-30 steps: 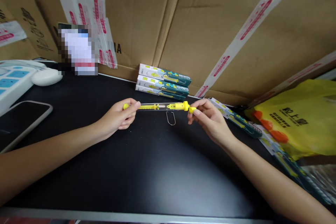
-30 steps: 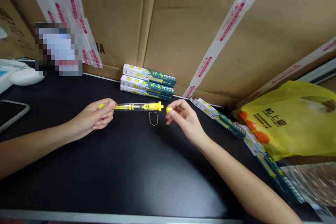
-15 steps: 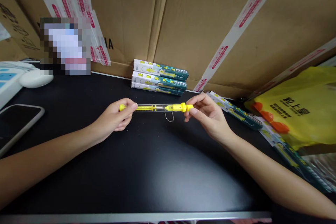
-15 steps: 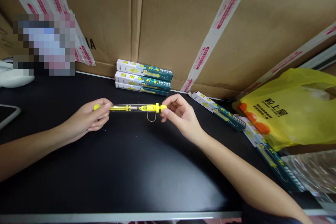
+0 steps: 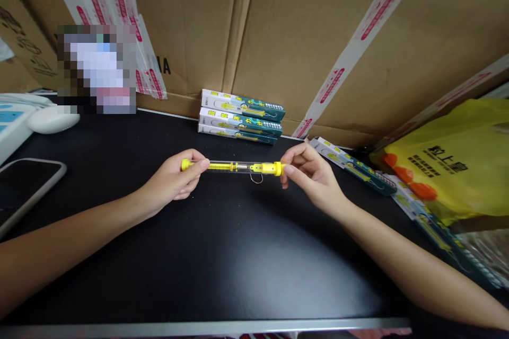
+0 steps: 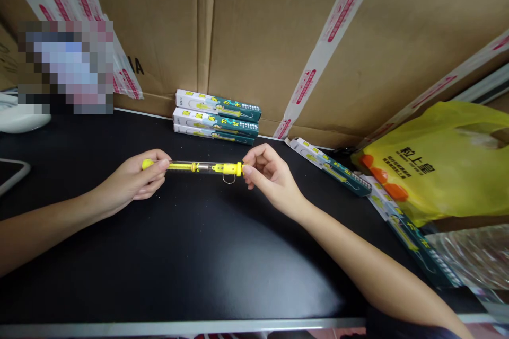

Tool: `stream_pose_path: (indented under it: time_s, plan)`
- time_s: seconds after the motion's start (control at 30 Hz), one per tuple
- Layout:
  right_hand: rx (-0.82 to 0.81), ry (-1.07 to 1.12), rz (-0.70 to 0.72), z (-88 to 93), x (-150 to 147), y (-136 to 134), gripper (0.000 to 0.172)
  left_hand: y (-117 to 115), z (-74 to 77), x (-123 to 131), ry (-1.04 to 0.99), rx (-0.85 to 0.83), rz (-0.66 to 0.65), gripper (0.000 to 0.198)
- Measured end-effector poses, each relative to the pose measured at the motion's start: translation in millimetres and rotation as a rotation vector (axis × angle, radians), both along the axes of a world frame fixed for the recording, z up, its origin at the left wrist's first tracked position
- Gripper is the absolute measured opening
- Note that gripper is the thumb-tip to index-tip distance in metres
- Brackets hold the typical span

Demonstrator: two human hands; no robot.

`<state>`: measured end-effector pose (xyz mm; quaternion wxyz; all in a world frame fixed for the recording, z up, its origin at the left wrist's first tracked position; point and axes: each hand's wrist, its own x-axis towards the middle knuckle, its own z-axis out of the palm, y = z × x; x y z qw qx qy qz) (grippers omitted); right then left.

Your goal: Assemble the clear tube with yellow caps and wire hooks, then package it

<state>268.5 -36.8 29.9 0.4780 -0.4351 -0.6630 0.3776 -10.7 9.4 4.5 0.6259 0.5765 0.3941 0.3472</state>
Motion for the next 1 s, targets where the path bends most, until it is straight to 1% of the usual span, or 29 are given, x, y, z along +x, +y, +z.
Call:
stream_pose_path:
  time_s: [0.23, 0.4, 0.57, 0.7, 0.8, 0.83, 0.93, 1.0]
  plan:
    - [-0.047, 0.072, 0.016, -13.1, 0, 3, 0.022, -1, -0.9, 1, 0.025, -0.002, 0.012, 0.03]
    - [-0.099, 0.117, 0.084, -9.9, 2, 4, 0.027, 0, -1.5, 0, -0.005, 0.01, 0.029, 0.032]
    - [-0.125, 0.052, 0.053, -8.8, 3, 5, 0.03, 0, -0.8, 0, -0.017, 0.004, 0.022, 0.033]
    - [-0.141, -0.064, -0.021, -13.0, 4, 5, 0.041, -2, -0.8, 1, 0.008, 0.006, 0.005, 0.033]
    - [-0.165, -0.12, -0.021, -14.7, 4, 4, 0.049, -3, -0.6, 2, 0.027, 0.005, -0.001, 0.033]
    - [-0.182, -0.107, -0.009, -14.7, 4, 4, 0.048, -3, -0.5, 2, 0.029, 0.007, 0.001, 0.033]
    - [-0.242, -0.034, 0.032, -13.5, 4, 4, 0.034, -3, -0.1, 2, 0.025, 0.016, 0.017, 0.033]
    - [-0.257, -0.029, 0.041, -12.4, 4, 3, 0.029, -2, 0.0, 1, 0.029, 0.02, 0.021, 0.033]
